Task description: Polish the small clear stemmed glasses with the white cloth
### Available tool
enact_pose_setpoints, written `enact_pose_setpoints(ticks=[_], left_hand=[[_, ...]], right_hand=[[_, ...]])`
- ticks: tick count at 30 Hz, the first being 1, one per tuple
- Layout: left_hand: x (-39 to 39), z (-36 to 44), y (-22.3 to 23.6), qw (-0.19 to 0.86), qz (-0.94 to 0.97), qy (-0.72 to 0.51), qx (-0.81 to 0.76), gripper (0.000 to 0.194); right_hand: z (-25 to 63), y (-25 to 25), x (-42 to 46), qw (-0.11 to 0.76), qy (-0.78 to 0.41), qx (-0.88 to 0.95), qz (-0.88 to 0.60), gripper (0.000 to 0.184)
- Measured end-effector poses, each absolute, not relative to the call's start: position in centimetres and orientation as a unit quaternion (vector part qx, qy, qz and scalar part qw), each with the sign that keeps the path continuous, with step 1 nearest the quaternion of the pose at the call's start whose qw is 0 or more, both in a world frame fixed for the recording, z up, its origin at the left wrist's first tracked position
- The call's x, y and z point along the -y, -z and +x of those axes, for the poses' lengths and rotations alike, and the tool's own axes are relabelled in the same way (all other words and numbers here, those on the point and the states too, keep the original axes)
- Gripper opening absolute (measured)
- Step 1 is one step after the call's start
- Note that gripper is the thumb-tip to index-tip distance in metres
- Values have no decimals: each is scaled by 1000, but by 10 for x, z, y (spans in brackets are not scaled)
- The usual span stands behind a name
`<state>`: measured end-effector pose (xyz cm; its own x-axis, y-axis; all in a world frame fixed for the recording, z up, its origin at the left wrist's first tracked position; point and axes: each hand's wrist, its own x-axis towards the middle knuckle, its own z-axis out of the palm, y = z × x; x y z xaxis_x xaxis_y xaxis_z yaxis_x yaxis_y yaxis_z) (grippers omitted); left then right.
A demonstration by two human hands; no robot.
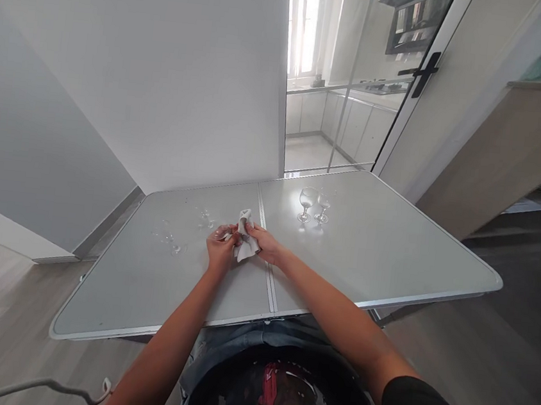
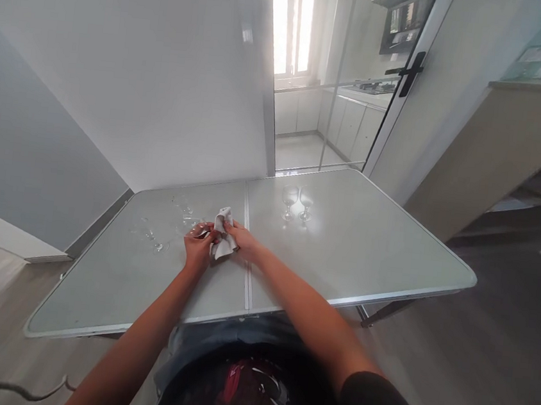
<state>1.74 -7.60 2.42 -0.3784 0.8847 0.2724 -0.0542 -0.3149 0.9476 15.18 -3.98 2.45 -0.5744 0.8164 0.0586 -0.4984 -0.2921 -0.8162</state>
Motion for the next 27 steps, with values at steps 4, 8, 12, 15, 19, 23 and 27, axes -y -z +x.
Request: enact_pose_setpoints(ticks=[4,8,12,15,19,23,27], left_hand=[[72,16,-22,355,404,-705,-461,29],[70,14,-19,384,367,-723,-442,34],[69,13,-18,400,346,-750,-397,32],[68,12,-19,413,321,-767,-372,28],[67,10,-19,435,293,-775,-353,30],[66,8,-20,442,279,-777,-352,35],[67,6,-21,427,276,-778,-369,38]], right_hand=[[149,-19,38,451,-746,452,-187,52],[147,-17,38,509,-622,561,-195,39],[152,-17,40,536,-464,680,-186,33],[155,-16,42,523,-405,728,-181,40],[155,-16,44,510,-355,766,-167,38],[158,-24,50,522,-385,749,-137,31],[168,-36,51,623,-497,587,-143,19]])
